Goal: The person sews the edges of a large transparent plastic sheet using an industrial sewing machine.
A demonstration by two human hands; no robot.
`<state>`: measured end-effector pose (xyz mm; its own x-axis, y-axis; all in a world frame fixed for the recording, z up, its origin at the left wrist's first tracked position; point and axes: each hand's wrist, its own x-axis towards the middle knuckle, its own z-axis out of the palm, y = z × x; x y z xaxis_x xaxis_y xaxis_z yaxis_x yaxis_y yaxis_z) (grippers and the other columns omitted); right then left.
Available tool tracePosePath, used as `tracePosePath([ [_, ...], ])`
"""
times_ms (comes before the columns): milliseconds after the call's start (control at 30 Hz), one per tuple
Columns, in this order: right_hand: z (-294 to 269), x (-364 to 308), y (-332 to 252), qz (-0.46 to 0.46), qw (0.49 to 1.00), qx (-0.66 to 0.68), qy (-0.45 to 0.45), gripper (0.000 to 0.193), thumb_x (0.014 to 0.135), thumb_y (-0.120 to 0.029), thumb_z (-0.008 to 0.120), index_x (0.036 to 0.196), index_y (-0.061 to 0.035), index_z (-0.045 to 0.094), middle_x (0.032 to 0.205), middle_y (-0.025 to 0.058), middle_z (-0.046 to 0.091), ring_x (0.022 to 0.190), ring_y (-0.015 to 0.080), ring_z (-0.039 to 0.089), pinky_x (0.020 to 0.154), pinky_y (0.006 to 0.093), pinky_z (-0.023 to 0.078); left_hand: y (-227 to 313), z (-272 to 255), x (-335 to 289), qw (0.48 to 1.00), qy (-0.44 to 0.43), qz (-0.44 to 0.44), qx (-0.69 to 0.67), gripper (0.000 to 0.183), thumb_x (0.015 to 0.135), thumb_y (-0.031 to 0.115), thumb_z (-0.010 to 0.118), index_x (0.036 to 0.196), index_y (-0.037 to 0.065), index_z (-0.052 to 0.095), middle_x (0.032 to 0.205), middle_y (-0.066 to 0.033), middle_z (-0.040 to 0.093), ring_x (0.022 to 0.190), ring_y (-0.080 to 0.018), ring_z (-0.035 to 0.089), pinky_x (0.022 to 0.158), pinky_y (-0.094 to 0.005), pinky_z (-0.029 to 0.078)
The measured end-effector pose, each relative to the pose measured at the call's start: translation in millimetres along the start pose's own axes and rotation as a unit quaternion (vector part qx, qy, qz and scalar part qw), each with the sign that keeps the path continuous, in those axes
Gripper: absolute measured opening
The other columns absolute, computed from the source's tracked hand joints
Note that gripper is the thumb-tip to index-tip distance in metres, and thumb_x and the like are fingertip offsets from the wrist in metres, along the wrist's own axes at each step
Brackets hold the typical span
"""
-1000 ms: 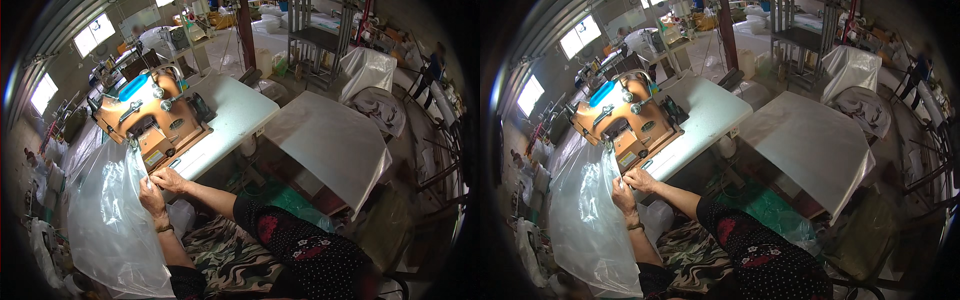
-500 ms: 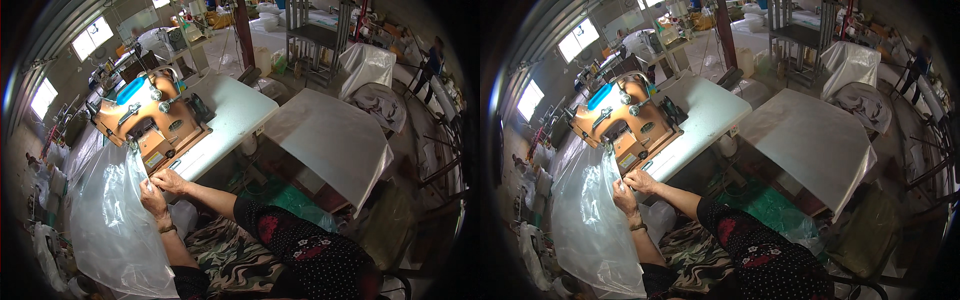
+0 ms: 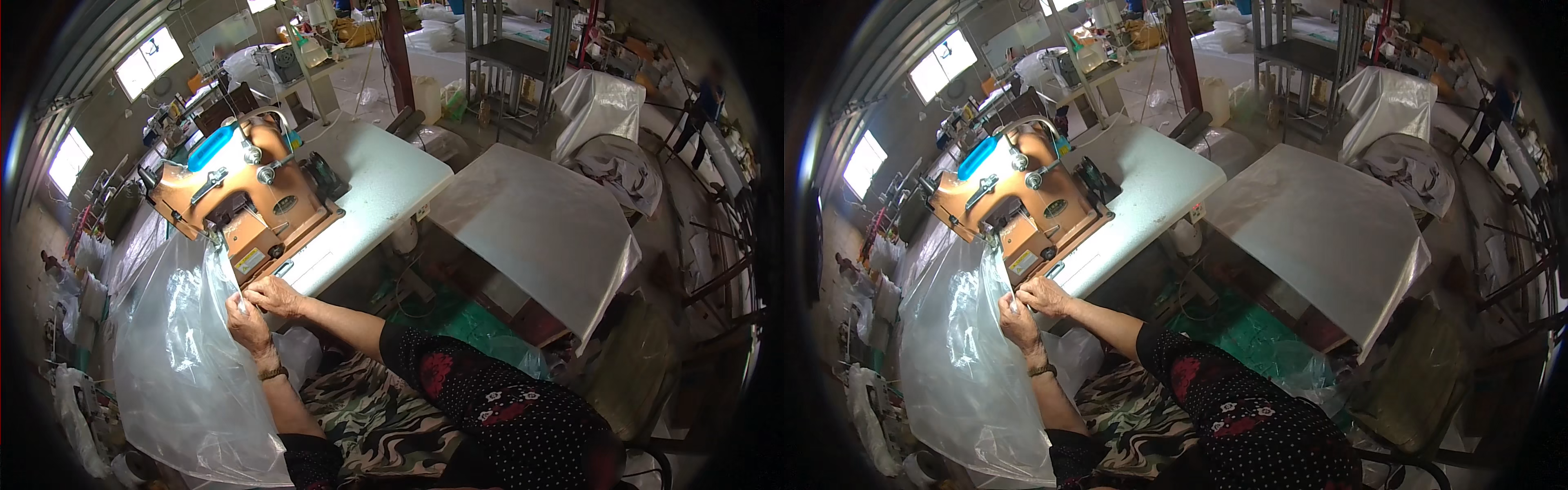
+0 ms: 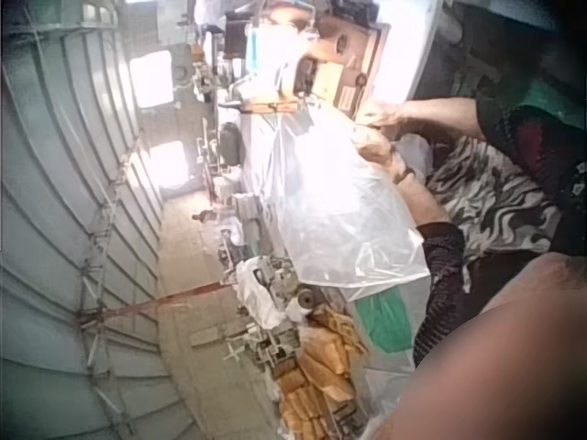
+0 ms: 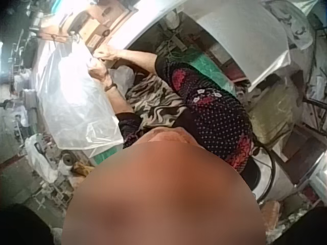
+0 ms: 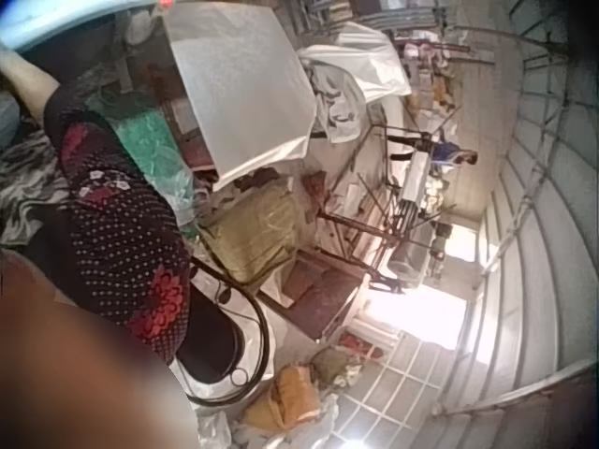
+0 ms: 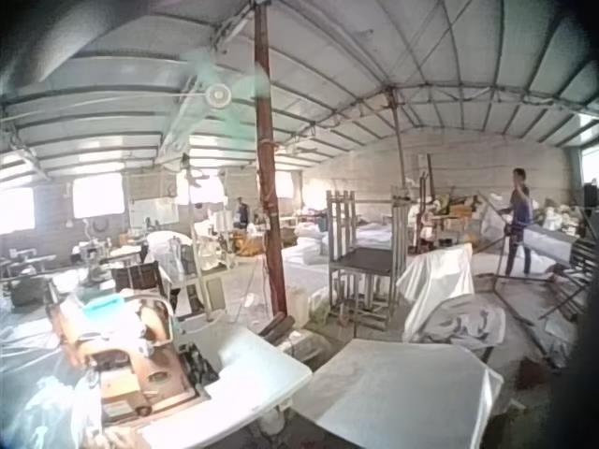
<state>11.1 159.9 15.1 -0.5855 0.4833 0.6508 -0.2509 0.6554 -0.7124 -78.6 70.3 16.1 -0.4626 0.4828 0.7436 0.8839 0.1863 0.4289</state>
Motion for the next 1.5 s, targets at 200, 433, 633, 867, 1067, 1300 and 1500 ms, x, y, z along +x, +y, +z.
tracePosePath([
  [200,0.6,-0.3,-2.1,0.001,1.0,0.005,0.006,0.029,0.09,-0.024,0.049,0.076,0.002,0.052,0.069,0.0168,0.056,0.067,0.0338,0.059,0.062,0.0423,0.045,4.5,-1.6,-0.1,1.0,0.004,0.005,-0.009,0.019,0.083,0.003,0.061,0.102,-0.001,0.059,0.095,-0.0195,0.067,0.088,-0.0381,0.064,0.077,-0.0424,0.05],
  [433,0.9,-1.5,-1.4,0.005,1.0,-0.013,-0.002,0.029,0.09,-0.023,0.048,0.078,0.0017,0.053,0.07,0.0178,0.057,0.067,0.034,0.059,0.063,0.0422,0.045,11.2,-4.9,-0.2,1.0,0.005,-0.005,-0.005,0.018,0.083,0.003,0.061,0.101,0.0,0.06,0.092,-0.0202,0.067,0.085,-0.0389,0.064,0.074,-0.0429,0.05],
  [633,-2.7,-1.0,-4.9,0.028,1.0,-0.001,-0.012,0.029,0.091,-0.025,0.048,0.079,0.0014,0.054,0.072,0.0183,0.058,0.069,0.0358,0.06,0.063,0.0424,0.046,13.3,-5.0,0.4,1.0,0.005,0.003,-0.001,0.018,0.084,0.003,0.061,0.101,0.0,0.06,0.091,-0.0201,0.067,0.084,-0.0387,0.064,0.073,-0.0429,0.05],
  [867,-0.5,-0.1,2.2,-0.005,1.0,-0.009,0.01,0.03,0.092,-0.025,0.048,0.08,0.0015,0.055,0.072,0.0184,0.059,0.07,0.0361,0.06,0.063,0.0427,0.046,14.4,-5.8,1.1,1.0,-0.011,0.003,-0.005,0.017,0.085,0.004,0.06,0.101,-0.001,0.059,0.092,-0.0206,0.067,0.085,-0.0391,0.064,0.073,-0.0433,0.049],
  [1067,0.0,-1.1,-1.7,0.029,0.999,0.017,-0.003,0.034,0.093,-0.027,0.048,0.08,0.003,0.056,0.071,0.0199,0.059,0.069,0.0365,0.061,0.064,0.0435,0.046,14.8,-8.4,0.7,1.0,-0.018,-0.003,-0.004,0.017,0.085,0.003,0.059,0.101,-0.001,0.059,0.092,-0.021,0.066,0.085,-0.0393,0.064,0.074,-0.0435,0.049],
  [1300,0.6,-0.8,0.8,0.018,1.0,0.01,0.009,0.037,0.094,-0.029,0.047,0.079,0.0032,0.057,0.071,0.021,0.06,0.071,0.0375,0.061,0.065,0.0442,0.046,14.3,-8.0,0.9,1.0,-0.028,0.001,0.003,0.016,0.086,0.002,0.059,0.102,-0.001,0.059,0.094,-0.0206,0.067,0.088,-0.0392,0.064,0.076,-0.0434,0.05],
  [1500,2.4,-0.7,-2.0,0.033,0.999,0.022,0.0,0.038,0.095,-0.031,0.046,0.085,0.0019,0.062,0.069,0.0197,0.061,0.068,0.035,0.063,0.063,0.0424,0.047,7.7,-8.8,0.6,1.0,-0.022,0.005,0.005,0.017,0.085,0.002,0.061,0.102,-0.001,0.059,0.095,-0.02,0.067,0.089,-0.0381,0.065,0.077,-0.0426,0.05],
])
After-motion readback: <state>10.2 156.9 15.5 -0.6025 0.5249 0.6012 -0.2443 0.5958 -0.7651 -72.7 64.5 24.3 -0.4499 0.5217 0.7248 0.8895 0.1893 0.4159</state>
